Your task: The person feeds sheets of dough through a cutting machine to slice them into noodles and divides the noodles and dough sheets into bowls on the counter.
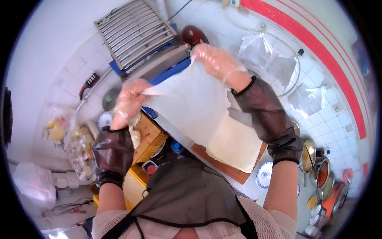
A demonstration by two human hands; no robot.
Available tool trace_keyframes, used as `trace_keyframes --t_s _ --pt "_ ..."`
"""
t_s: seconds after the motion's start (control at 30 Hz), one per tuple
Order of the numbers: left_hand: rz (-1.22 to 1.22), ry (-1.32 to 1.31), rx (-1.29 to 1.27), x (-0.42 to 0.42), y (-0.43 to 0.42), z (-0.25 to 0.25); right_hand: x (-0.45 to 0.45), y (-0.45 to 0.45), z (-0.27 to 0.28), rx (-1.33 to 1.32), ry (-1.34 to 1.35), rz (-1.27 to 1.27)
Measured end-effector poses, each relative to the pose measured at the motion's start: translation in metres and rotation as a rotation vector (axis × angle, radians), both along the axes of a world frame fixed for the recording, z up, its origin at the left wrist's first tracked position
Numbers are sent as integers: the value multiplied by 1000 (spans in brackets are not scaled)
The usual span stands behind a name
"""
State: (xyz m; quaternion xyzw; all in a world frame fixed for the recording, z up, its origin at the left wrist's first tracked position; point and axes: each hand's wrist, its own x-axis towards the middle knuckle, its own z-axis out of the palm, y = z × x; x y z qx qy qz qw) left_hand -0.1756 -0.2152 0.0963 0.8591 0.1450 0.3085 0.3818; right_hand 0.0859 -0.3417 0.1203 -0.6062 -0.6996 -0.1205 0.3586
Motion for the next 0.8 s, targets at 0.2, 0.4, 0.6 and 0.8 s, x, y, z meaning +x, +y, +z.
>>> trace_keyframes --t_s 0.2,0.4,0.6,0.8 --pt "92 90 -149 -10 4 80 7 30 64 136 42 1" --pt "270 -2 -36 -17 67 156 14 80 147 203 -225 6" --pt "489 75 195 0 173 201 42 201 177 218 -268 -146" --pt "563 166 144 19 220 199 52 280 181 42 -284 -179"
